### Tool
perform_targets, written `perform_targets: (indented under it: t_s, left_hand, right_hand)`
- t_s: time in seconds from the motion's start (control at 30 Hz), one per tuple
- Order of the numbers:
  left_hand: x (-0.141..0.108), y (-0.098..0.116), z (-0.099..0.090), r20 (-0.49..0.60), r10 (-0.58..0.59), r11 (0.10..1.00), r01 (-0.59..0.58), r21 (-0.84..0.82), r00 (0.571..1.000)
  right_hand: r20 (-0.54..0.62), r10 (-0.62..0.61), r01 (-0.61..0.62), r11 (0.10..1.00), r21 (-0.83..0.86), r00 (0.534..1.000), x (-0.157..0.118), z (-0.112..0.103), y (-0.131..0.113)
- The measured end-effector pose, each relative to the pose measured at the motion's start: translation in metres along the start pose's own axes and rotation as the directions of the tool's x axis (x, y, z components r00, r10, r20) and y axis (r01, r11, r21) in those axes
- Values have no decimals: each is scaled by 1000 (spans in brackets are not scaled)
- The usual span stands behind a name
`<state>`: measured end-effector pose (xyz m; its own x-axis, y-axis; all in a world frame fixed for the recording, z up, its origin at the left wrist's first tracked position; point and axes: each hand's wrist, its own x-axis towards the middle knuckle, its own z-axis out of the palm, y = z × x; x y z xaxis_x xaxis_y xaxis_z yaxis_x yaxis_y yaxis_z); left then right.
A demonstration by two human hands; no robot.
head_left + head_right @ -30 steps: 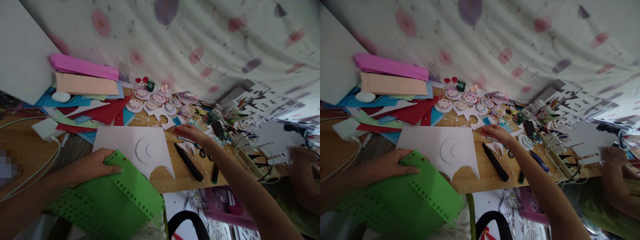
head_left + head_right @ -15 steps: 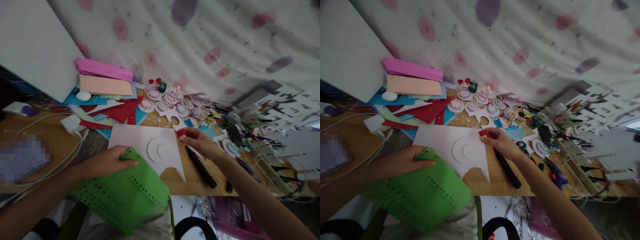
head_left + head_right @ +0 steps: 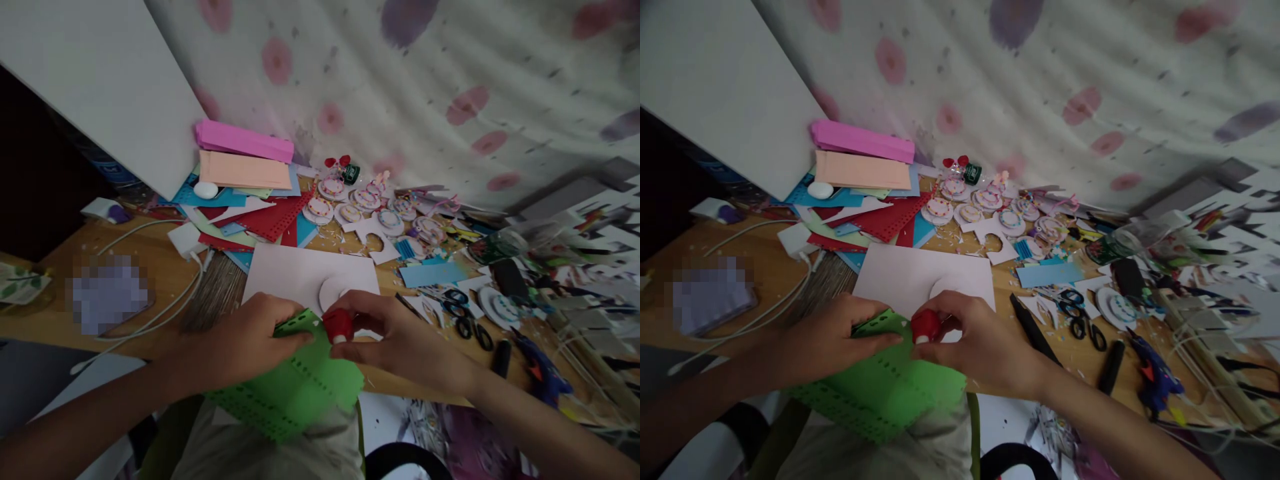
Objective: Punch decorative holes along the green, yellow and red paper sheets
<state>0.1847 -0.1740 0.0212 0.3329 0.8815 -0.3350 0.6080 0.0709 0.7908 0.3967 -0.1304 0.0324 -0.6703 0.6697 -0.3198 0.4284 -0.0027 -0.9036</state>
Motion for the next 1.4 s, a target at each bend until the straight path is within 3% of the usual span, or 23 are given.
perform_targets:
  t_s: [0.3,0.57,0.9,1.27,1.4]
  left_hand:
    - [-5,4,-4,12,24,1000,-24,7,1000]
    - [-2,-2,-2,25,47,998,-46,-33,999]
    - [-2,0,-4,27,45,993,-42,-114,999]
    - [4,0,-17,150,53,999,-52,-11,987]
    - [10,6,-9,162,94,992,-78,-101,982]
  right_hand:
    - [-51,-64,51,972,-230,997,-2,1,-9]
    - [48,17,-4,967,-256,999,2,3,-12]
    - [157,95,-96,995,3,983,3,8,-3]
    - [92,2,6,997,-82,996,10,21,3]
    - [93,-17,25,996,-90,995,15,23,9]
